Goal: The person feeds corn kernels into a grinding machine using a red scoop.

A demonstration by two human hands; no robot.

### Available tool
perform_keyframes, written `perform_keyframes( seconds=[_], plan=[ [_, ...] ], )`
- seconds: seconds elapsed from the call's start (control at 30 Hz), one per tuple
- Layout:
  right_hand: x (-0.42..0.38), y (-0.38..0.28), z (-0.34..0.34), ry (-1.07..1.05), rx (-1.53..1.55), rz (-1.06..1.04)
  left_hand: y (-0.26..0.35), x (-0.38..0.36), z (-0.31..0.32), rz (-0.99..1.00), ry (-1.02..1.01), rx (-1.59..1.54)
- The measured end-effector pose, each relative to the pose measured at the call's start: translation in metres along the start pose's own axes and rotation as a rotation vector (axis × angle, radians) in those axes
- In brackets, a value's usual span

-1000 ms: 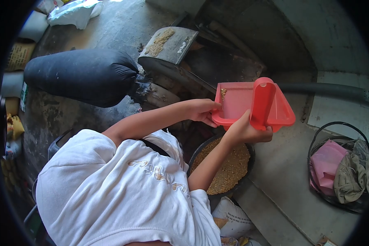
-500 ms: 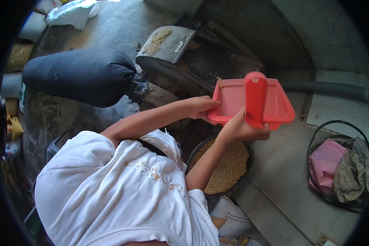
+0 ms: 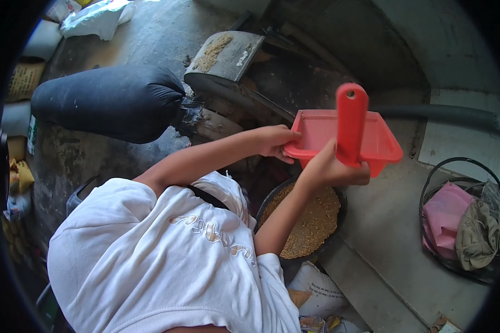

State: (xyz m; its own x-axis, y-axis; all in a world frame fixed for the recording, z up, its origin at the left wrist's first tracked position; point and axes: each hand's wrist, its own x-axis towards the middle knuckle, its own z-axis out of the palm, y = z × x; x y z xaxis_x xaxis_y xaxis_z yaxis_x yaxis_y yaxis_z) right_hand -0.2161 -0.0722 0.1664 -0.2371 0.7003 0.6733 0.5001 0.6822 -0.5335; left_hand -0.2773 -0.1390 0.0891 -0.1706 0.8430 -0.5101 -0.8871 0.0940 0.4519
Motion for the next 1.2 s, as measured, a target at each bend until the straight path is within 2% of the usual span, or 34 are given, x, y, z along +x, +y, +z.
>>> perform_keyframes(
  seconds=[0.07,0.13,0.2,0.27,0.33,0.4,0.47,0.5,0.6,0.67,1.03,1.2],
  plan=[
    [-0.004,0.007,0.008,-0.003,-0.019,-0.107,0.001,0.002,0.001,-0.015,0.04,-0.008],
    [0.0,0.008,0.006,0.01,-0.013,-0.089,0.001,-0.01,0.006,0.036,0.054,-0.022],
    [0.002,0.005,0.002,-0.02,0.015,0.021,0.003,-0.006,0.003,0.027,0.094,-0.032],
    [0.0,0.007,0.006,-0.061,0.005,-0.044,0.006,-0.005,0.005,0.048,0.124,-0.047],
    [-0.001,0.003,0.005,0.045,0.126,0.011,0.007,-0.017,0.01,0.086,0.146,-0.067],
    [-0.004,0.002,0.003,0.005,0.113,0.082,0.003,-0.006,0.002,0.035,0.149,-0.13],
    [-0.005,0.008,0.009,-0.03,-0.027,-0.114,0.001,0.003,-0.001,0.014,0.138,-0.194],
    [-0.002,0.005,0.009,-0.027,-0.021,-0.12,-0.001,-0.001,0.0,0.002,0.103,-0.19],
    [-0.005,0.003,0.0,-0.025,-0.047,-0.062,-0.006,-0.006,0.005,-0.027,0.086,-0.255],
    [-0.007,-0.001,0.004,-0.03,0.087,-0.074,-0.001,-0.008,0.007,-0.022,0.131,-0.31],
    [-0.011,-0.007,-0.009,-0.064,0.055,-0.013,-0.003,-0.022,0.007,-0.037,0.099,-0.324],
    [-0.021,-0.021,-0.021,-0.031,0.111,0.116,-0.008,-0.033,0.005,-0.072,0.08,-0.315]
  ],
)
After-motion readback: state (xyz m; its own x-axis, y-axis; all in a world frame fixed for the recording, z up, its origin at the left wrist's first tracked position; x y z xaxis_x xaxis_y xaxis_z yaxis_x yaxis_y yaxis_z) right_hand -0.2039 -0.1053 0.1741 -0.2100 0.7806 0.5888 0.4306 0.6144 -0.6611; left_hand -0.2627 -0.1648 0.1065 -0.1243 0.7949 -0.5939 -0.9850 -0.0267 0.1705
